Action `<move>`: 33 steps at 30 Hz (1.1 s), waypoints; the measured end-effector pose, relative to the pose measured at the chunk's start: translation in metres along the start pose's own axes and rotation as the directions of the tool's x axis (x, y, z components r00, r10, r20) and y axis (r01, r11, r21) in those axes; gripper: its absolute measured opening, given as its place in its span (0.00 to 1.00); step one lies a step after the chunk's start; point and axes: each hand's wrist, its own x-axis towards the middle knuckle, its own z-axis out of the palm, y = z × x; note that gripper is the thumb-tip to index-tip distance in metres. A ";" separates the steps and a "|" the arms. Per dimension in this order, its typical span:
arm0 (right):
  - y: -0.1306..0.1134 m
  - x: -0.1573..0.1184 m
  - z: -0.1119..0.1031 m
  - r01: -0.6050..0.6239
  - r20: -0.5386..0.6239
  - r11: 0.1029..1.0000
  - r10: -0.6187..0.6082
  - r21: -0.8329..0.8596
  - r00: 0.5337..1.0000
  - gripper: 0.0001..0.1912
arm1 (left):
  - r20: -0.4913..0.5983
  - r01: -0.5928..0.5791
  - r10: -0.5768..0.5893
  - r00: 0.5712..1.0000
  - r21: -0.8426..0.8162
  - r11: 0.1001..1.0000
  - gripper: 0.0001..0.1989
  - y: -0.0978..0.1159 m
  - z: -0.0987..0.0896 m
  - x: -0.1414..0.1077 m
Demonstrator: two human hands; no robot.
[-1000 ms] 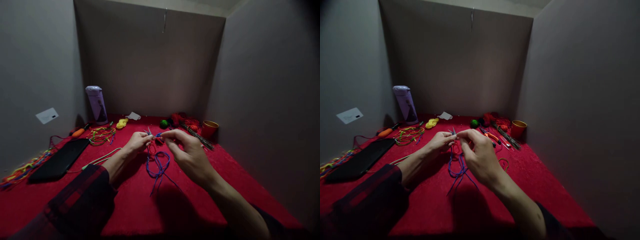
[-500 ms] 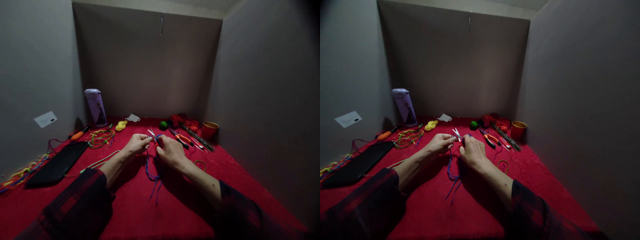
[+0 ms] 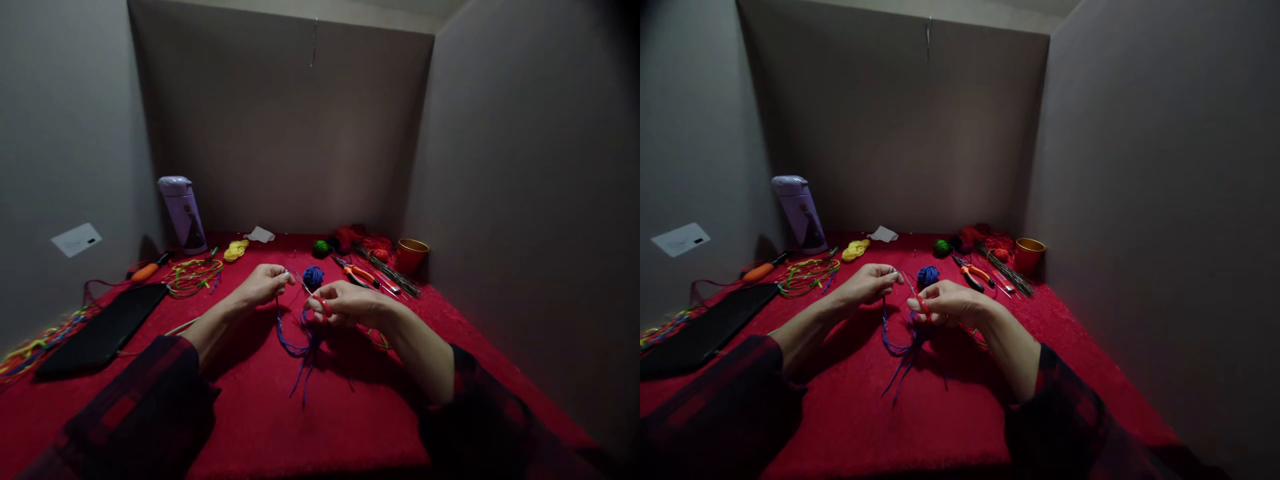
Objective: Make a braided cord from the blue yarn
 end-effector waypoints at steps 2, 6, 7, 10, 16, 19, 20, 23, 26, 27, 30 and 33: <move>0.003 0.002 0.000 -0.016 0.050 0.999 0.014 0.042 0.999 0.16 | 0.031 -0.012 0.012 0.999 0.010 1.000 0.08 -0.001 0.000 0.000; 0.006 0.006 0.002 -0.002 0.124 0.990 -0.016 0.141 0.992 0.17 | 0.128 -0.021 0.015 0.992 0.048 0.999 0.10 -0.003 0.000 -0.001; 0.007 0.006 0.002 0.009 0.126 0.985 -0.031 0.170 0.992 0.17 | 0.157 -0.020 0.010 0.987 0.056 0.998 0.11 -0.003 0.000 -0.002; 0.008 0.007 0.003 0.041 0.118 0.974 -0.068 0.223 0.991 0.17 | 0.225 -0.019 0.007 0.974 0.053 0.998 0.12 -0.001 0.001 -0.006; 0.009 0.006 0.001 0.090 0.104 0.979 -0.111 0.184 0.988 0.14 | 0.270 -0.020 0.001 0.963 0.067 0.998 0.12 0.001 0.000 -0.009; 0.009 0.006 0.000 0.097 0.086 0.986 -0.109 0.138 0.990 0.11 | 0.297 -0.018 -0.008 0.955 0.083 0.996 0.12 -0.002 -0.002 -0.006; 0.010 0.007 0.000 0.089 0.073 0.989 -0.098 0.122 0.993 0.11 | 0.308 -0.016 -0.011 0.951 0.084 0.996 0.13 -0.004 -0.003 -0.005; 0.013 0.010 -0.002 0.077 0.034 0.994 -0.080 0.081 0.996 0.14 | 0.343 -0.014 -0.016 0.939 0.085 0.996 0.14 -0.007 -0.006 -0.003; 0.016 0.013 -0.002 0.073 0.028 0.996 -0.074 0.059 0.997 0.19 | 0.361 -0.020 -0.017 0.932 0.097 0.995 0.15 -0.006 -0.007 -0.004; 0.017 0.013 -0.003 0.065 0.026 0.996 -0.066 0.054 0.997 0.20 | 0.365 -0.022 -0.017 0.931 0.103 0.994 0.15 -0.005 -0.007 -0.005; 0.018 0.014 -0.003 0.056 0.004 0.998 -0.056 0.043 0.998 0.22 | 0.371 -0.023 -0.022 0.929 0.116 0.993 0.14 0.000 -0.005 -0.009; 0.019 0.015 -0.003 0.091 -0.009 0.995 -0.091 0.033 0.996 0.20 | 0.369 -0.017 -0.029 0.929 0.121 0.993 0.13 0.004 -0.003 -0.012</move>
